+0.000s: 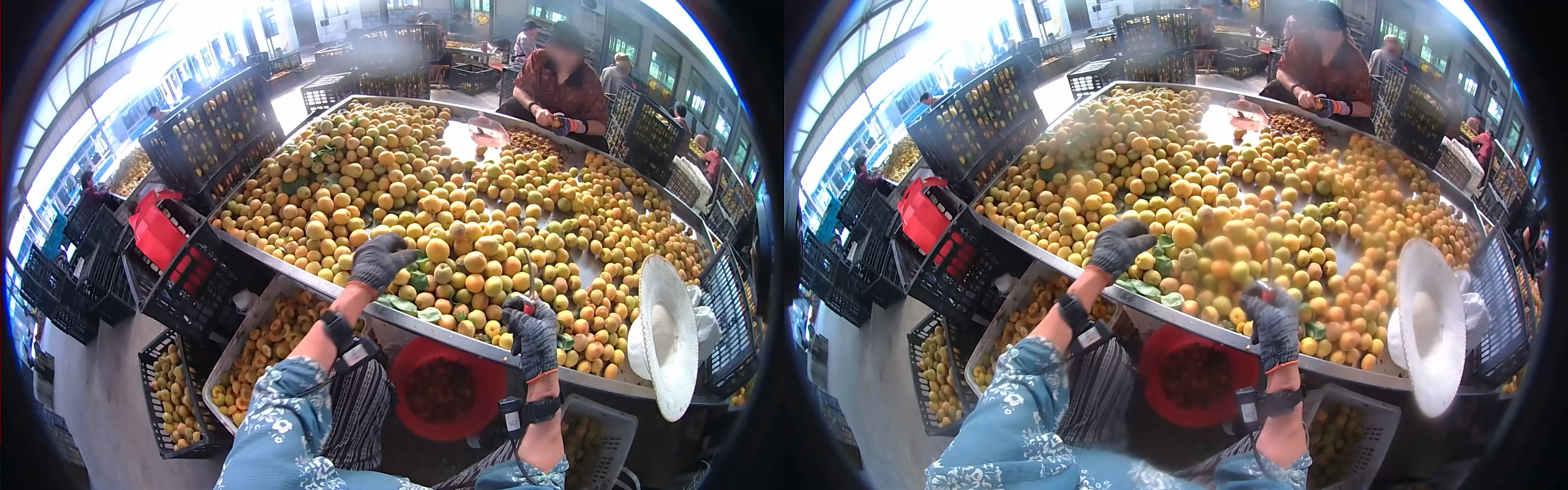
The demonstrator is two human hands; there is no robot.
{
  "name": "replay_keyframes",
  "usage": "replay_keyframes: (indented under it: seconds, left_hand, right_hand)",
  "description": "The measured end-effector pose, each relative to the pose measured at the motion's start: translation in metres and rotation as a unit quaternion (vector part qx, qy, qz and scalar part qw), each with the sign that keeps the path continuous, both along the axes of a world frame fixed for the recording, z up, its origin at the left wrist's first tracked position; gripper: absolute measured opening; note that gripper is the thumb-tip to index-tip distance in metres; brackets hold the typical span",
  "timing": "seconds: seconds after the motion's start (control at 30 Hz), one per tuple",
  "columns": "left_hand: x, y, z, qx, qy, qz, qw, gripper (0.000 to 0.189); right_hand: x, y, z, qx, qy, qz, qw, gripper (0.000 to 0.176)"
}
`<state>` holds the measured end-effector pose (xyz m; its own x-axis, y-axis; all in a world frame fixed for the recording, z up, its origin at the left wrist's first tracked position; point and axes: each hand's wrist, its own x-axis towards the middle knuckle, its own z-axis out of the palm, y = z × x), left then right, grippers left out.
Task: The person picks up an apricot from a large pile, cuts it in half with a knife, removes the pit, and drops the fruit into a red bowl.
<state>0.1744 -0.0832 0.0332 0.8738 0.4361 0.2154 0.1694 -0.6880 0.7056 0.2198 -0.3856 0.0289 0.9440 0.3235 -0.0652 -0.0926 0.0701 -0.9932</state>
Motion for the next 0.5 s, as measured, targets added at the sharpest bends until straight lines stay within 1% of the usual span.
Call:
replay_keyframes:
  seconds: [0.07,0.13,0.17,0.2,0.27,0.3,0.33,0.37,0.43,0.5]
  left_hand:
    - [0.035,-0.006,-0.009,0.079,0.107,0.011,0.991,0.054]
    - [0.053,-0.020,-0.004,0.082,0.134,0.013,0.988,0.063]
    - [0.060,-0.027,0.004,0.104,0.202,-0.002,0.974,0.069]
    - [0.065,-0.033,-0.001,0.105,0.203,-0.002,0.973,0.069]
    - [0.074,-0.042,-0.011,0.196,0.206,0.039,0.958,0.072]
    - [0.078,-0.045,-0.012,0.184,0.229,0.041,0.955,0.069]
    - [0.082,-0.043,-0.017,0.184,0.228,0.041,0.955,0.069]
    - [0.086,-0.040,-0.026,0.176,0.222,0.051,0.958,0.066]
    - [0.085,-0.041,-0.029,0.161,0.192,0.070,0.966,0.057]
    - [0.082,-0.040,-0.031,0.152,0.175,0.070,0.970,0.055]
  right_hand:
    - [-0.002,-0.001,-0.004,-0.019,-0.012,-0.003,1.000,0.016]
    - [0.000,-0.001,-0.003,-0.037,-0.025,-0.005,0.999,0.015]
    - [-0.001,-0.002,0.000,-0.034,-0.020,-0.004,0.999,0.015]
    - [-0.002,-0.002,0.001,-0.031,-0.013,-0.001,0.999,0.015]
    - [-0.003,-0.001,0.003,-0.031,-0.006,-0.005,0.999,0.015]
    - [-0.004,-0.001,0.004,-0.033,-0.001,-0.011,0.999,0.015]
    - [-0.003,-0.002,0.005,-0.035,0.004,-0.017,0.999,0.015]
    - [-0.001,-0.003,0.004,-0.034,0.003,-0.018,0.999,0.015]
    - [0.001,-0.002,-0.001,0.016,-0.012,-0.029,0.999,0.015]
    - [0.000,-0.003,0.002,0.021,-0.009,-0.028,0.999,0.015]
